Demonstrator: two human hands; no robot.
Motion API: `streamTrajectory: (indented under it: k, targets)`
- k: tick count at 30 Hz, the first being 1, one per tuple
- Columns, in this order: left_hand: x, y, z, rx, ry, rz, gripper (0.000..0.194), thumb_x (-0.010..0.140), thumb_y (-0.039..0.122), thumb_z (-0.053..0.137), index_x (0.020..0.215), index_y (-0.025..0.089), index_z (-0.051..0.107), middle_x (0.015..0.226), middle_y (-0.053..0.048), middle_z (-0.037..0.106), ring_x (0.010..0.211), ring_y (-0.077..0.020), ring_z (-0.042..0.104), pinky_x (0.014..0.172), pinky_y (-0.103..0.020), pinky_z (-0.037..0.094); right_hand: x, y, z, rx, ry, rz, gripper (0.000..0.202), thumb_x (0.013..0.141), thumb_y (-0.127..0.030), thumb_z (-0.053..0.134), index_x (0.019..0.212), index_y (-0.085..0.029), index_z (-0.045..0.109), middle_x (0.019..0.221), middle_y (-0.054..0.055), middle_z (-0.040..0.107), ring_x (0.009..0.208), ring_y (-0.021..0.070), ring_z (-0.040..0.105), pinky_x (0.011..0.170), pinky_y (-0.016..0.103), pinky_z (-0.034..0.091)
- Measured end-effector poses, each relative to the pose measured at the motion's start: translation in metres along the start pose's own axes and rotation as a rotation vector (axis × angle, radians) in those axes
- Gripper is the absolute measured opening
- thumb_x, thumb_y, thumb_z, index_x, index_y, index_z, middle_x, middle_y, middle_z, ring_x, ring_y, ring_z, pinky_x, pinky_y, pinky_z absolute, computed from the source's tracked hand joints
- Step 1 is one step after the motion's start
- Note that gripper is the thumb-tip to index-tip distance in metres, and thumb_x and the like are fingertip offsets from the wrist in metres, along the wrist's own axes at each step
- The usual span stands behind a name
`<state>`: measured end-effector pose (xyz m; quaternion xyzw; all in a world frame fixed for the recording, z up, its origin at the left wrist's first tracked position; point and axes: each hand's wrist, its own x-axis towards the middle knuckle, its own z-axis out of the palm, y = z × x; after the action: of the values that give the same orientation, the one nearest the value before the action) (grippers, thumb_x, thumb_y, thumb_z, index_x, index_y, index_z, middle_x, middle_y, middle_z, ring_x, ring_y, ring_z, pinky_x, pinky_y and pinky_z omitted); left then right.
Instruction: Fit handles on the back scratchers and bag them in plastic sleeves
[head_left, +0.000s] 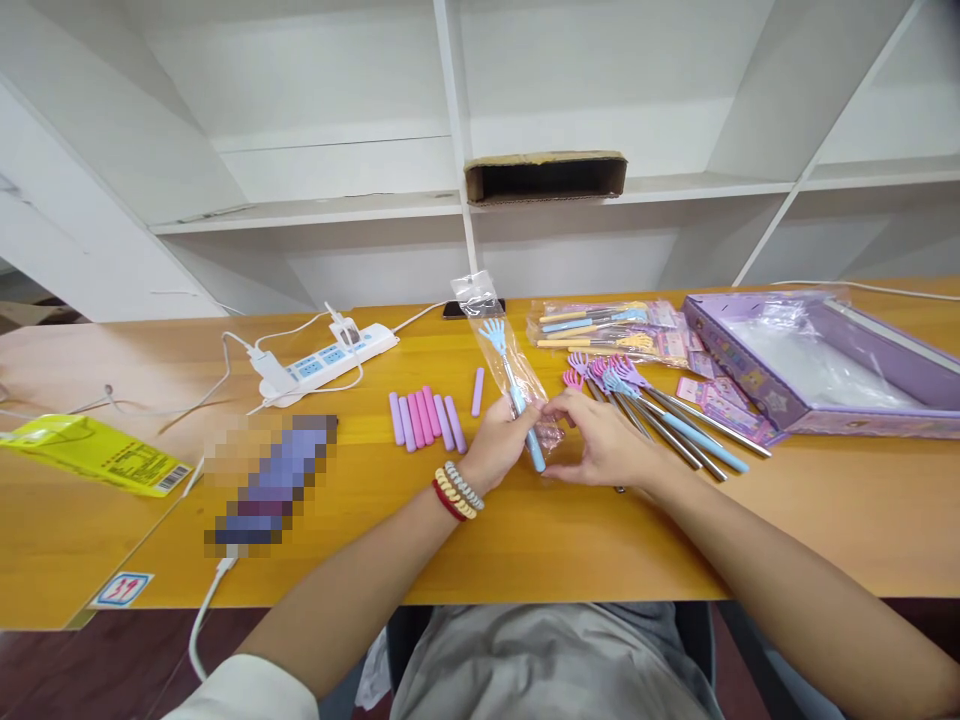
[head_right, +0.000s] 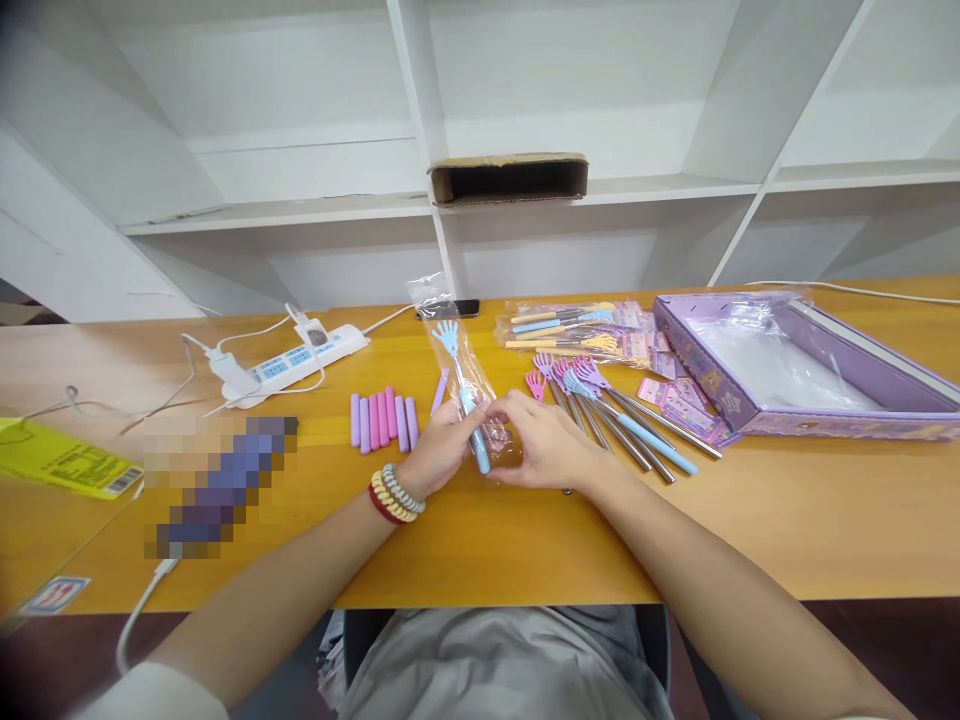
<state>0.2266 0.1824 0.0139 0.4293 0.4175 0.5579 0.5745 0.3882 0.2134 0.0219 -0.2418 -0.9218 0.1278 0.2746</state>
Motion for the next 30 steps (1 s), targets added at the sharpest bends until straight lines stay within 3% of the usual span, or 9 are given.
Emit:
streamTrajectory:
  k: [4,7,12,19,25,30]
  targets:
    - [0.0,-0.002,0.0,-0.026,-0.022,-0.008,0.031,0.074,0.039,0.062,0.091,0.014,0.054,0.083,-0.004,0.062,0.069,-0.0135,0.059,0.062,-0.028,0.05,0.0,-0.001,0.004,0.009,0.025,-0.026,0.052,0.061,-0.031,0.068,0.106,-0.021,0.043,0.096,0.005,0.053,0.081,0.0168,0.053,0.072,0.029,0.044]
    - [-0.001,-0.002,-0.002,-0.018,-0.075,-0.091,0.032,0.075,0.041,0.061,0.092,0.015,0.054,0.081,-0.004,0.062,0.068,-0.0135,0.059,0.06,-0.028,0.05,0.0,0.002,0.004,0.023,0.042,-0.012,0.052,0.061,-0.025,0.066,0.107,-0.022,0.042,0.096,0.005,0.053,0.08,0.0162,0.053,0.07,0.029,0.044]
    - [-0.003,0.0,-0.004,-0.009,-0.202,-0.223,0.035,0.073,0.039,0.064,0.097,0.015,0.054,0.08,-0.004,0.061,0.07,-0.0148,0.061,0.063,-0.032,0.053,-0.001,0.006,0.0,0.022,0.051,0.042,0.048,0.061,-0.027,0.065,0.103,-0.022,0.044,0.096,0.005,0.053,0.082,0.0179,0.053,0.07,0.03,0.043]
    - [-0.001,-0.001,-0.011,-0.007,-0.279,-0.363,0.029,0.076,0.035,0.062,0.095,0.014,0.053,0.077,-0.007,0.064,0.061,-0.014,0.063,0.056,-0.029,0.054,-0.001,0.003,-0.002,0.047,0.007,0.054,0.044,0.06,-0.023,0.064,0.099,-0.022,0.045,0.094,0.005,0.054,0.075,0.0166,0.052,0.067,0.029,0.042]
    - [-0.001,-0.004,-0.013,0.009,-0.329,-0.396,0.029,0.074,0.033,0.065,0.094,0.014,0.055,0.074,-0.006,0.063,0.062,-0.014,0.063,0.057,-0.028,0.054,-0.001,0.003,-0.004,0.083,-0.107,0.017,0.034,0.061,-0.025,0.064,0.09,-0.02,0.046,0.087,0.003,0.053,0.072,0.0147,0.049,0.065,0.027,0.041]
    - [-0.003,-0.001,-0.012,0.058,-0.377,-0.391,0.032,0.071,0.031,0.067,0.096,0.015,0.056,0.073,-0.005,0.062,0.062,-0.0128,0.063,0.059,-0.027,0.054,-0.002,0.006,-0.003,0.067,-0.129,0.004,0.032,0.063,-0.028,0.064,0.089,-0.019,0.047,0.084,0.002,0.054,0.07,0.0138,0.049,0.064,0.026,0.039]
